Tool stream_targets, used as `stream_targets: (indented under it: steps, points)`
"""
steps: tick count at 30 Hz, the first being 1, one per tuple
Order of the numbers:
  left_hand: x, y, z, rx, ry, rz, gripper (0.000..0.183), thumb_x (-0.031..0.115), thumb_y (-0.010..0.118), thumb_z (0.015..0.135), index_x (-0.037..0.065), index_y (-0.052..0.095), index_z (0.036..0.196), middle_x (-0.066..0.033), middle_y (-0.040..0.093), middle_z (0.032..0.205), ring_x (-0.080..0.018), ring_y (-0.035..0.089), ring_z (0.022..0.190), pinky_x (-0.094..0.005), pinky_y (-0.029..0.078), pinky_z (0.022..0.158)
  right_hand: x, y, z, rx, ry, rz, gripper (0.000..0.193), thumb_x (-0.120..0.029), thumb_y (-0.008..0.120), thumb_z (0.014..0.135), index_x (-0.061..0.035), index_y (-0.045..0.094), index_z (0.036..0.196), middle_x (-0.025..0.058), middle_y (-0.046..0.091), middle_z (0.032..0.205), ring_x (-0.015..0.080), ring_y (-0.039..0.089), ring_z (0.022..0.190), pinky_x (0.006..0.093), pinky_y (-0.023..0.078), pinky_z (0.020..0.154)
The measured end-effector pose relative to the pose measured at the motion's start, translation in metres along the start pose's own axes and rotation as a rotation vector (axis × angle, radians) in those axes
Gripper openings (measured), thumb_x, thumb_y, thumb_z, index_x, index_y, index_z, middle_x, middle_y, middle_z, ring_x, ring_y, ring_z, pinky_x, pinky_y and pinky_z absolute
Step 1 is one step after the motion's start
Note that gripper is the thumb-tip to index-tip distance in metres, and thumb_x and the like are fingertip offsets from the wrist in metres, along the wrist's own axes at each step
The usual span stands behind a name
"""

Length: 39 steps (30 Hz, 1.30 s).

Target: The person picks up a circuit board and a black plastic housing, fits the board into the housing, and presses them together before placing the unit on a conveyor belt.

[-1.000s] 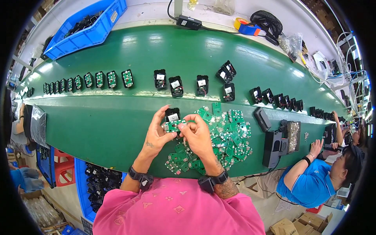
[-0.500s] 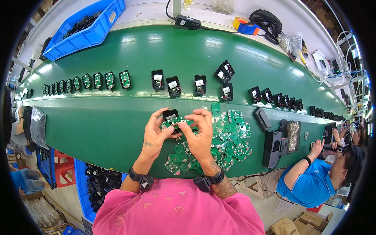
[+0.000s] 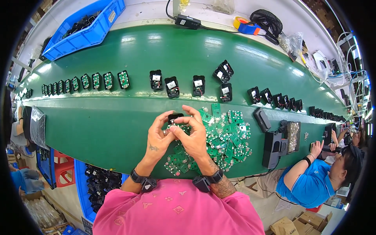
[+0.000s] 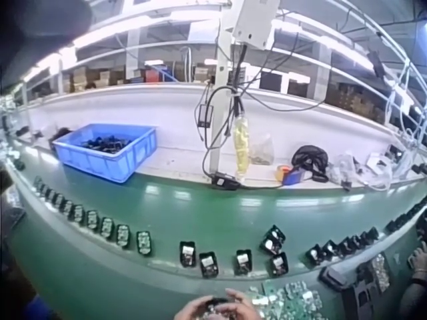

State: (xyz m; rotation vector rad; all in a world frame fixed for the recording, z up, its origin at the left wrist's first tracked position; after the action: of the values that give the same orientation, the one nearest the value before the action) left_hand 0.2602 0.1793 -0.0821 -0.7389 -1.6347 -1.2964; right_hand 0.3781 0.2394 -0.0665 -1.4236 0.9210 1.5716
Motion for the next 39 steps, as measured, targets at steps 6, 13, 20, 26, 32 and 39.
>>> stream_targets:
  steps: [6, 13, 20, 26, 32, 39]
  points:
    - [0.001, 0.000, 0.001, 0.005, 0.052, 0.100, 0.048, -0.003, 0.062, 0.094, 0.002, 0.047, 0.139, -0.0119, 0.054, 0.127, -0.0148, 0.065, 0.099, -0.0270, 0.060, 0.082, -0.030, 0.003, -0.003, -0.019, -0.261, -0.487, 0.019, -0.005, 0.075, 0.083, -0.0051, 0.077, 0.102, 0.0159, 0.044, 0.147, 0.0218, 0.056, 0.117, 0.0374, 0.046, 0.098]
    - [-0.002, -0.003, 0.001, 0.022, -0.047, 0.045, 0.047, -0.004, 0.062, 0.092, 0.002, 0.049, 0.137, -0.0127, 0.054, 0.128, -0.0167, 0.067, 0.099, -0.0258, 0.061, 0.078, -0.016, -0.005, -0.006, 0.039, -0.110, -0.277, 0.011, -0.004, 0.072, 0.084, -0.0040, 0.074, 0.095, 0.0143, 0.053, 0.134, 0.0230, 0.059, 0.094, 0.0345, 0.051, 0.080]
    - [0.018, -0.003, -0.001, 0.111, 0.027, 0.121, 0.049, -0.006, 0.063, 0.091, 0.002, 0.050, 0.138, -0.0130, 0.059, 0.125, -0.0158, 0.069, 0.094, -0.0269, 0.062, 0.077, -0.054, -0.001, -0.003, -0.092, -0.400, -0.609, 0.006, 0.001, 0.069, 0.085, 0.0001, 0.067, 0.091, 0.0110, 0.065, 0.087, 0.0273, 0.063, 0.078, 0.0374, 0.050, 0.064]
    - [0.017, 0.001, -0.005, 0.041, -0.053, 0.108, 0.054, -0.007, 0.064, 0.090, 0.001, 0.046, 0.141, -0.0145, 0.053, 0.131, -0.0188, 0.069, 0.097, -0.0251, 0.062, 0.073, -0.064, 0.003, 0.002, -0.214, -0.371, -0.495, 0.005, 0.002, 0.067, 0.086, 0.0017, 0.066, 0.091, 0.0122, 0.065, 0.084, 0.0288, 0.064, 0.076, 0.0374, 0.051, 0.065]
    - [0.021, 0.005, -0.007, 0.046, -0.039, 0.098, 0.054, -0.007, 0.064, 0.090, 0.001, 0.047, 0.141, -0.0139, 0.055, 0.130, -0.0177, 0.069, 0.096, -0.0253, 0.062, 0.075, -0.066, 0.001, 0.000, -0.141, -0.360, -0.519, 0.004, 0.002, 0.067, 0.086, 0.0018, 0.066, 0.090, 0.0126, 0.065, 0.083, 0.0296, 0.064, 0.073, 0.0378, 0.050, 0.063]
    - [0.027, 0.001, -0.006, 0.035, 0.059, 0.266, 0.052, -0.009, 0.063, 0.089, 0.000, 0.050, 0.139, -0.0138, 0.056, 0.130, -0.0165, 0.069, 0.097, -0.0264, 0.061, 0.079, -0.065, 0.001, 0.002, -0.279, -0.313, -0.687, 0.004, -0.001, 0.067, 0.083, -0.0011, 0.063, 0.086, 0.0118, 0.059, 0.079, 0.0310, 0.062, 0.070, 0.0401, 0.050, 0.060]
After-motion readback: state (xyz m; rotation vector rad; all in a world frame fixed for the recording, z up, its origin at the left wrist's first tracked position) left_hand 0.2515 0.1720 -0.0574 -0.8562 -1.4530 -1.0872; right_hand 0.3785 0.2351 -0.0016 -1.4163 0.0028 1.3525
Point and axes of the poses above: each hand's wrist, its own z-axis towards the middle knuckle, its own y-axis out of the palm, x = y × z, the point moved 6 cm from there along z, towards the middle knuckle
